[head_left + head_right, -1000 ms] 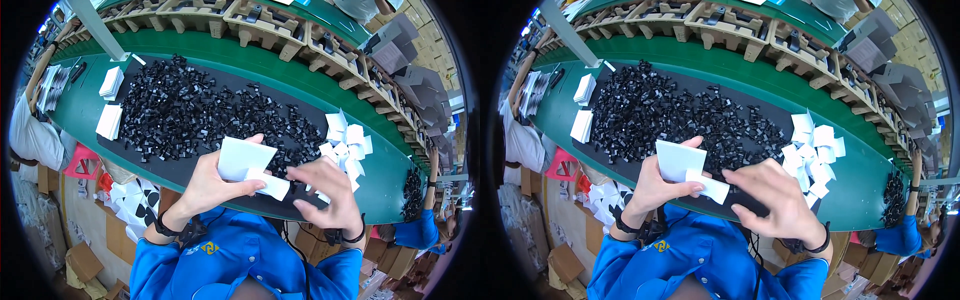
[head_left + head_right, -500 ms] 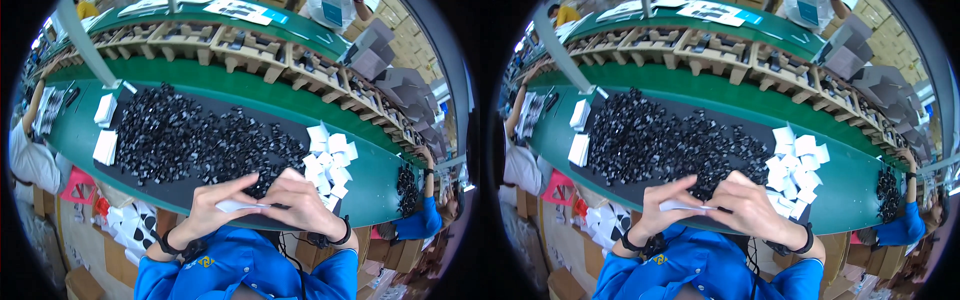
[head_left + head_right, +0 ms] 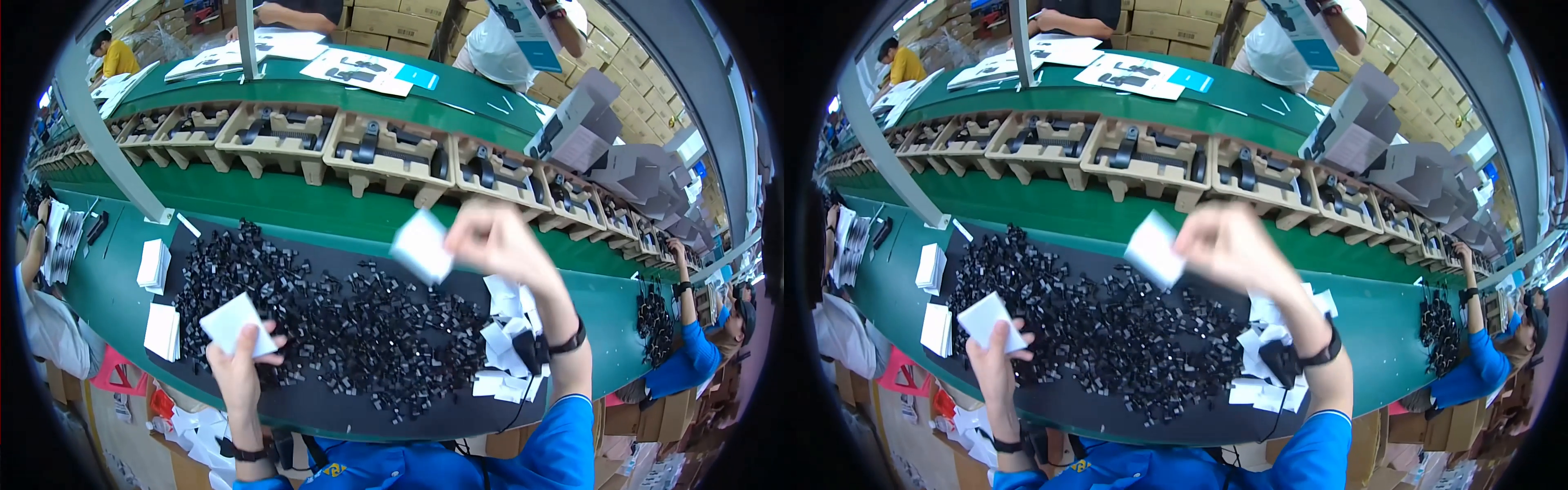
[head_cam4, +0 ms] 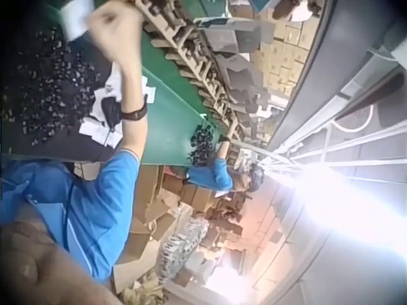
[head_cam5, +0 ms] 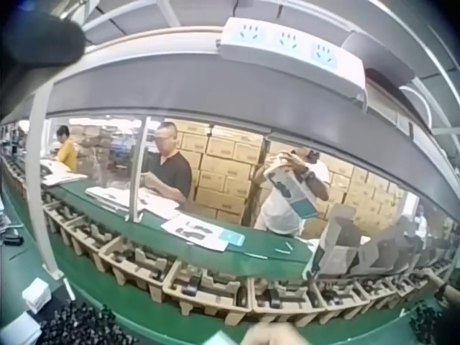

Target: Packaging small electronic components into individual plastic bags at a workstation.

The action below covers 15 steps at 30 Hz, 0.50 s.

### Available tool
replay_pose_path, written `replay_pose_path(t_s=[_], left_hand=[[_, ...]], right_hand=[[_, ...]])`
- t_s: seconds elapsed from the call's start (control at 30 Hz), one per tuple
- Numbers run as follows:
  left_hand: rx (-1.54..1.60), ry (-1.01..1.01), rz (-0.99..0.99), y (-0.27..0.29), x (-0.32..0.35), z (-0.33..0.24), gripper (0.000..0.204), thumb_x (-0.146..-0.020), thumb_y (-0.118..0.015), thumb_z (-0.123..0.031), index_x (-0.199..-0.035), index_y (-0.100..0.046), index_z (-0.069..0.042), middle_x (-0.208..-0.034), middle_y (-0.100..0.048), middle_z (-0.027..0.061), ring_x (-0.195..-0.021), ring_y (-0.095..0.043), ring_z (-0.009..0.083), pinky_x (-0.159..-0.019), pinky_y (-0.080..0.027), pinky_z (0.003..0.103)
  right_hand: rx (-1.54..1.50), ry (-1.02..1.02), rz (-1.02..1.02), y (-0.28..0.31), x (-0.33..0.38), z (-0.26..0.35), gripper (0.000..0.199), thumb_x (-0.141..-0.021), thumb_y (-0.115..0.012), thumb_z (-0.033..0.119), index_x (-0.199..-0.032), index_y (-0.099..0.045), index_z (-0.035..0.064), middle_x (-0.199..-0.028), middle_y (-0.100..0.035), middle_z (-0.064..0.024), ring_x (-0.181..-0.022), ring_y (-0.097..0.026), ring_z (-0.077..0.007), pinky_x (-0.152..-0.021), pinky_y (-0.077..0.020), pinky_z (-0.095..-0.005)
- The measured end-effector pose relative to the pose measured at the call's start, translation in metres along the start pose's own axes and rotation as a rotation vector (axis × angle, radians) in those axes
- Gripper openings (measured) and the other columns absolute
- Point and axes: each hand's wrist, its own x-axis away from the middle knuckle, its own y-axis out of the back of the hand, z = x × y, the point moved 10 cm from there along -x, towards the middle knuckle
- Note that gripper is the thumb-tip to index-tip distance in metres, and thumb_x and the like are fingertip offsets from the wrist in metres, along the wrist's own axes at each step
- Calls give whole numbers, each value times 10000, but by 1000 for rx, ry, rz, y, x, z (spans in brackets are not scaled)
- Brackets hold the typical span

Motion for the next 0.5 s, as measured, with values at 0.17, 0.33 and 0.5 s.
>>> replay_pose_path(t_s=[0.17,0.33,0.5], left_hand=[[-32,54,111,-17,12,3,310,-899,-580,-128,-1082,-552,120,-878,-660,219,-696,-687,270,-504,-575,305],[-37,69,134,-6,3,12,308,-902,-576,-118,-1082,-564,132,-907,-665,228,-744,-691,271,-557,-578,292],[-57,68,138,2,5,19,292,-899,-578,-123,-1078,-557,106,-898,-662,228,-714,-689,268,-524,-574,296]], right_hand=[[515,-195,-494,75,-99,-91,222,-752,-661,237,-802,-642,22,-719,-661,-147,-709,-669,-288,-634,-513,-400],[903,-448,-428,55,-132,-122,251,-752,-624,237,-890,-679,35,-877,-678,-185,-873,-657,-338,-753,-517,-420],[983,-540,-341,46,-142,-135,254,-742,-641,222,-929,-690,57,-934,-683,-170,-921,-656,-308,-782,-514,-407]])
